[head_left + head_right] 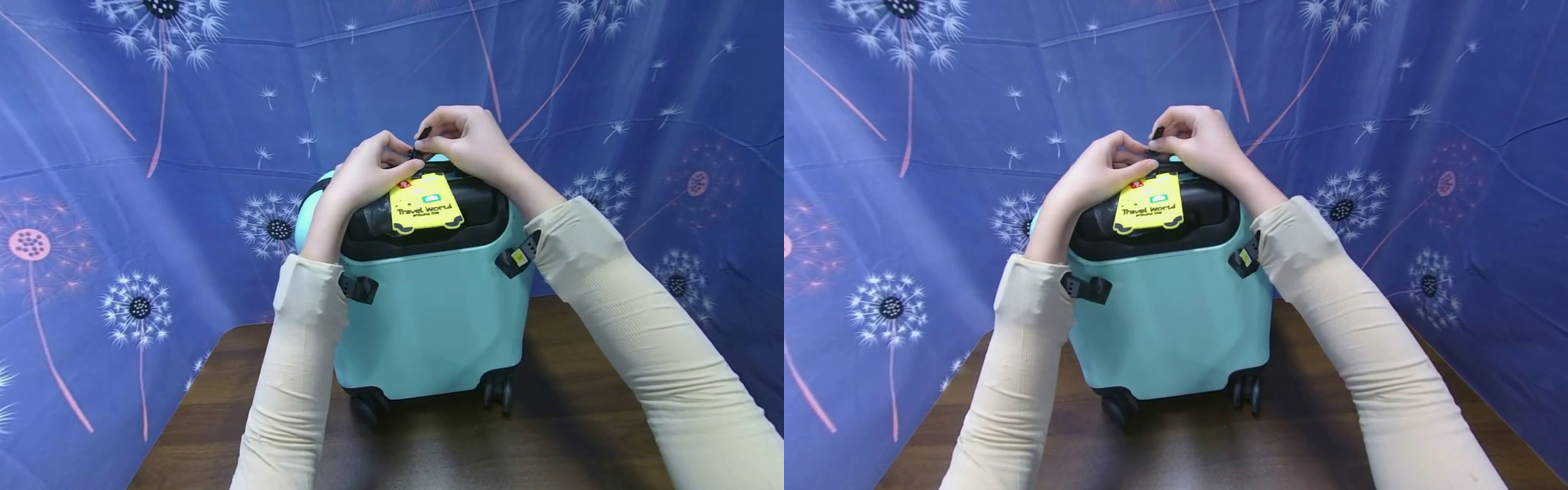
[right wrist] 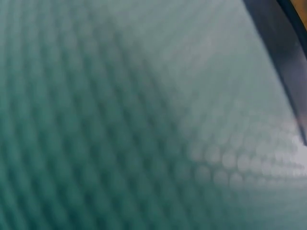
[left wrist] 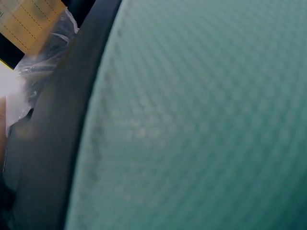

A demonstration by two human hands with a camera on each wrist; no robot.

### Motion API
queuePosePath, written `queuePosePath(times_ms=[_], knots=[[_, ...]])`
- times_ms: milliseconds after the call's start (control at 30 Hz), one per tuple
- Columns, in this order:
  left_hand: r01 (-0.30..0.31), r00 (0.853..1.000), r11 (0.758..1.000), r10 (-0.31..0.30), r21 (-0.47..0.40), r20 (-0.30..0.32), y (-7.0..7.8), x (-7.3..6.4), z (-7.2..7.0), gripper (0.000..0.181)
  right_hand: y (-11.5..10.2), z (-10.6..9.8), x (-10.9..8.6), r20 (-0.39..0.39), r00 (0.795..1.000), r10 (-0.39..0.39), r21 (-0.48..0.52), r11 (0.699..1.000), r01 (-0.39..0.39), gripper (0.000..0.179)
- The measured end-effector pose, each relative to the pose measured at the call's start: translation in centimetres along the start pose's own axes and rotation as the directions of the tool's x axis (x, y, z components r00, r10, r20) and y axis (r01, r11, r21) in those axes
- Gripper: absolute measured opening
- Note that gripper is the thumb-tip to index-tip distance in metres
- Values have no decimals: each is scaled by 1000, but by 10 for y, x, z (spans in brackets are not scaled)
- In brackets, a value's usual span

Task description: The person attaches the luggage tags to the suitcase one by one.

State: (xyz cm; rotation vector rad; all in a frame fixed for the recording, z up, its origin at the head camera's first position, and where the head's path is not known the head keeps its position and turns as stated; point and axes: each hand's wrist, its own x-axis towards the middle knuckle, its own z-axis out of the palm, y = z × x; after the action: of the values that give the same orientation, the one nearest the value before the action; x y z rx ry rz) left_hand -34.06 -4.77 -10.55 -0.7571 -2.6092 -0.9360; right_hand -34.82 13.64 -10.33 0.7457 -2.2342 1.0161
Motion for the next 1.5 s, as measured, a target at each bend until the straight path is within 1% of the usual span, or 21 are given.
queuePosePath(times_ms=[200, 367, 567, 767, 933, 1000, 1100, 1233, 1367, 1500], knots=[[6, 1000, 1000, -6, 11, 5, 0, 0, 0, 35, -1, -1, 0, 15, 999, 33, 12, 999, -34, 14], [11, 1000, 1000, -11, 13, -1, 0, 0, 0, 37, 0, -1, 1, 36, 997, 61, 79, 995, -64, 17], [39, 999, 999, -39, 3, -2, 1, 0, 1, 44, -1, -1, -1, 38, 998, 56, 106, 993, -60, 18], [42, 999, 999, -42, 1, -2, 1, -1, 1, 44, -1, -2, -1, 9, 999, 35, 146, 989, -36, 19], [35, 999, 999, -35, 0, -1, 2, -1, 0, 44, -1, -3, -3, -51, 999, 9, 209, 978, 2, 20], [36, 999, 999, -36, -2, -1, 2, -1, 0, 44, -1, -2, -3, -77, 997, -7, 213, 977, 24, 17], [39, 999, 999, -39, -5, -2, 2, -2, 0, 43, -1, -2, -3, -115, 993, -25, 183, 982, 46, 16], [33, 999, 999, -33, -5, -2, 1, -3, 0, 43, -2, -1, -3, -141, 990, -27, 84, 996, 40, 23], [24, 1000, 1000, -24, 8, -2, 1, -3, 0, 42, -2, -1, -3, -135, 990, -27, -5, 1000, 27, 24], [14, 1000, 1000, -14, 18, -9, 1, -3, 0, 42, -1, -1, -3, -118, 991, -63, -48, 997, 58, 23]])
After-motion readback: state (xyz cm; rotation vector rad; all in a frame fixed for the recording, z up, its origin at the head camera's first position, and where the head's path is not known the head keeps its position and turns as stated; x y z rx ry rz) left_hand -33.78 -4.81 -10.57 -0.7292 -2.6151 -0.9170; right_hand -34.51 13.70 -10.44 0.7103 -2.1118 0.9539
